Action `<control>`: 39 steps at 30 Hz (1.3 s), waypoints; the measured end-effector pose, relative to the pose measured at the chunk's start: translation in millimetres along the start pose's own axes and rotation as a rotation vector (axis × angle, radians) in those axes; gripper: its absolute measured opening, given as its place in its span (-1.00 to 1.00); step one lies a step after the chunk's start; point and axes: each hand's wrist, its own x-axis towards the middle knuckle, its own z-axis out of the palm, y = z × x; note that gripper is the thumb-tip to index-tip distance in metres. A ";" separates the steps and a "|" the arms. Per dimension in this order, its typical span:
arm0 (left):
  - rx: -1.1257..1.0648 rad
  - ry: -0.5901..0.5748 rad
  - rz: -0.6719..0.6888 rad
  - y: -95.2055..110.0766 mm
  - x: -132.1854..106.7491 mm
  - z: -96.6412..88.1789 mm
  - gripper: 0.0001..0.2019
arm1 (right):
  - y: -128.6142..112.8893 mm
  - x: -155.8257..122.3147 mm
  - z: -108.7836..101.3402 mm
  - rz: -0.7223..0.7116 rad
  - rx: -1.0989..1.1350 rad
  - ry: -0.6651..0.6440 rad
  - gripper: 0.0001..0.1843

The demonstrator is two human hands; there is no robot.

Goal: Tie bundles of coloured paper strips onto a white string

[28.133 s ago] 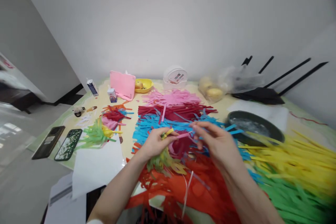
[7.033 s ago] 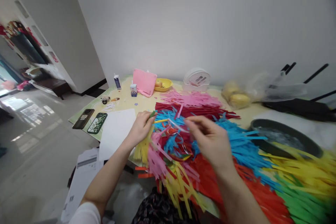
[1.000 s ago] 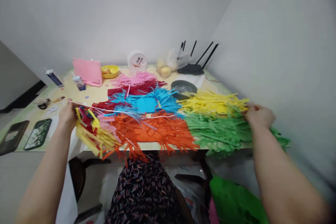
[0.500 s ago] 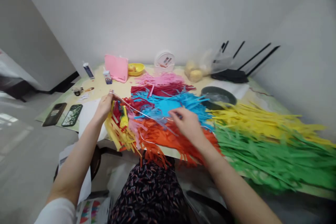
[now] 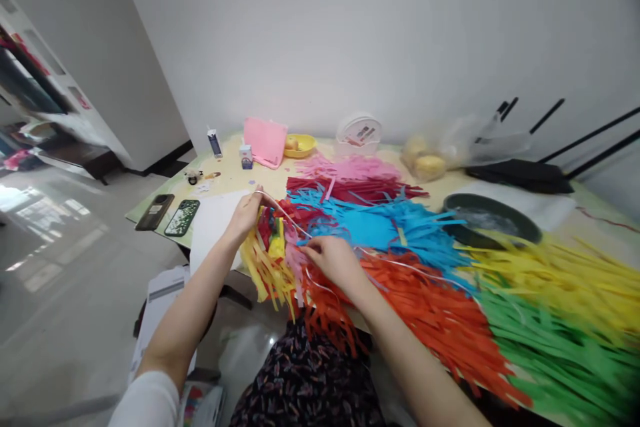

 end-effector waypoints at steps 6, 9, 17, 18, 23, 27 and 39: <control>-0.073 0.022 -0.029 -2.7 -6.1 0.1 -0.35 | -11.9 3.8 20.1 0.104 -0.032 0.068 -0.75; -0.088 0.029 -0.052 -5.9 -8.1 -2.7 -0.35 | -3.1 2.5 9.3 0.098 0.022 0.069 -0.78; -0.157 0.053 -0.015 -10.7 -11.6 -3.6 -0.43 | 13.4 -39.6 10.8 0.063 0.113 -0.009 -0.82; -0.165 0.049 -0.016 -11.5 -11.4 -3.1 -0.43 | 13.1 -42.3 14.7 0.055 0.115 -0.025 -0.85; -0.100 0.069 -0.013 -11.4 -8.1 -11.1 -0.43 | 23.0 -39.4 -18.0 0.056 0.193 -0.060 -0.76; 0.015 0.042 0.055 8.7 -10.8 -29.3 -0.45 | 24.7 -36.7 -102.3 0.065 0.479 0.096 -0.54; 0.089 -0.212 0.069 66.7 -22.1 -35.2 -0.54 | -5.2 -45.2 -224.9 -0.332 -0.172 0.313 -0.37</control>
